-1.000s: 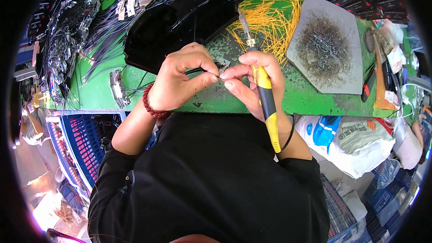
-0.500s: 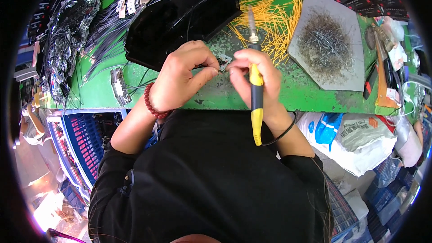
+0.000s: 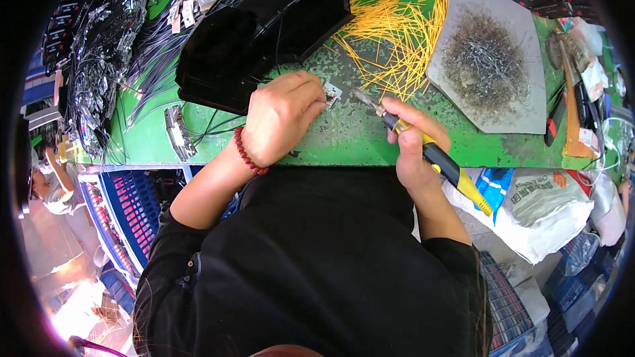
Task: Soldering wires to electronic components and assembling them into plastic housings at a factory workbench.
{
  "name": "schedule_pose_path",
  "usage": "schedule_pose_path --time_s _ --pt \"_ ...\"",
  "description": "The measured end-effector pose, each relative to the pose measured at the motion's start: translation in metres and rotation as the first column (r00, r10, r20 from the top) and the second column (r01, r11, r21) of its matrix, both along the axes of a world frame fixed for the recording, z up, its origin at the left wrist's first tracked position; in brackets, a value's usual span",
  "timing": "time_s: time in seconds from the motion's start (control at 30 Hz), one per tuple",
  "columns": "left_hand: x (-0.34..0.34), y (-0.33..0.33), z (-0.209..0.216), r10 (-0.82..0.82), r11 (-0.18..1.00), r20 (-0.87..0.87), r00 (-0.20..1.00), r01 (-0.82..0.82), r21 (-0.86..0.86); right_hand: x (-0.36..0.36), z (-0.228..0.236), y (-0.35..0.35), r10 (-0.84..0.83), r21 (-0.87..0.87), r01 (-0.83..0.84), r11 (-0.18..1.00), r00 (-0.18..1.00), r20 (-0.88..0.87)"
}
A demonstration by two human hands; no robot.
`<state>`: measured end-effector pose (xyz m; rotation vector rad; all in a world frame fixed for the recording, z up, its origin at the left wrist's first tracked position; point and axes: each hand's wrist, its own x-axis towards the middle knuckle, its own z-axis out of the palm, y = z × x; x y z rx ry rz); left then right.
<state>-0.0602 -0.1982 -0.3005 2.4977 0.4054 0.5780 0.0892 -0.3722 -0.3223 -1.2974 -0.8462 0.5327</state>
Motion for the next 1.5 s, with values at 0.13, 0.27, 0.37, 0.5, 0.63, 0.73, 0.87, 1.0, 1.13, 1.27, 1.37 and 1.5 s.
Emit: schedule_pose_path --time_s 0.13,0.27,0.37,0.5,0.63,0.73,0.87,1.0,1.13,1.27,1.37,1.5 --pt "0.0004 0.0007 0.0003 0.000 0.999 -0.029 1.000 0.002 0.039 -0.0052 -0.0002 -0.0062 0.002 -0.134 0.009 0.991 0.997 0.076" --pt "-0.0001 0.0007 0.0021 -0.010 0.999 -0.048 0.999 0.012 0.045 -0.0070 -0.0016 -0.0069 0.032 -0.089 -0.028 0.996 0.998 0.044" --pt "0.0005 0.0025 0.0018 -0.017 0.999 -0.060 0.998 0.020 0.035 -0.0068 -0.0031 -0.0051 0.038 -0.086 -0.030 0.996 0.995 0.094" --pt "-0.0006 0.0034 0.0009 -0.036 0.999 -0.045 0.998 0.037 0.032 -0.0082 -0.0006 -0.0025 0.041 -0.104 -0.026 0.994 0.989 0.141" --pt "-0.0002 0.0033 0.0010 -0.033 0.999 -0.041 0.999 0.034 0.028 -0.0073 -0.0006 -0.0015 0.052 -0.118 -0.034 0.992 0.987 0.154" --pt "0.0000 0.0056 0.0012 -0.047 0.998 -0.057 0.997 0.050 0.047 -0.0060 -0.0017 -0.0002 0.045 -0.106 -0.023 0.994 0.977 0.209" --pt "-0.0011 0.0044 0.0005 -0.042 0.998 -0.055 0.998 0.044 0.049 -0.0070 -0.0057 -0.0065 0.021 -0.050 -0.011 0.999 0.977 0.213" --pt "-0.0012 0.0054 -0.0001 -0.046 0.997 -0.060 0.997 0.050 0.058 -0.0074 -0.0062 -0.0068 0.004 -0.063 0.007 0.998 0.983 0.183" --pt "-0.0003 0.0042 0.0005 -0.049 0.996 -0.065 0.997 0.053 0.074 -0.0066 -0.0040 -0.0087 0.029 -0.069 -0.017 0.997 0.983 0.183" --pt "0.0007 0.0023 -0.0015 -0.030 0.996 -0.057 0.998 0.034 0.084 -0.0070 -0.0024 -0.0073 0.022 -0.058 -0.011 0.998 0.979 0.205" --pt "0.0007 0.0015 -0.0016 -0.023 0.995 -0.048 0.999 0.027 0.093 -0.0085 -0.0007 -0.0064 0.005 -0.086 0.014 0.996 0.976 0.219" --pt "0.0013 0.0024 -0.0008 -0.020 0.997 -0.029 0.999 0.023 0.073 -0.0080 0.0004 -0.0021 0.035 -0.074 -0.020 0.997 0.976 0.215"
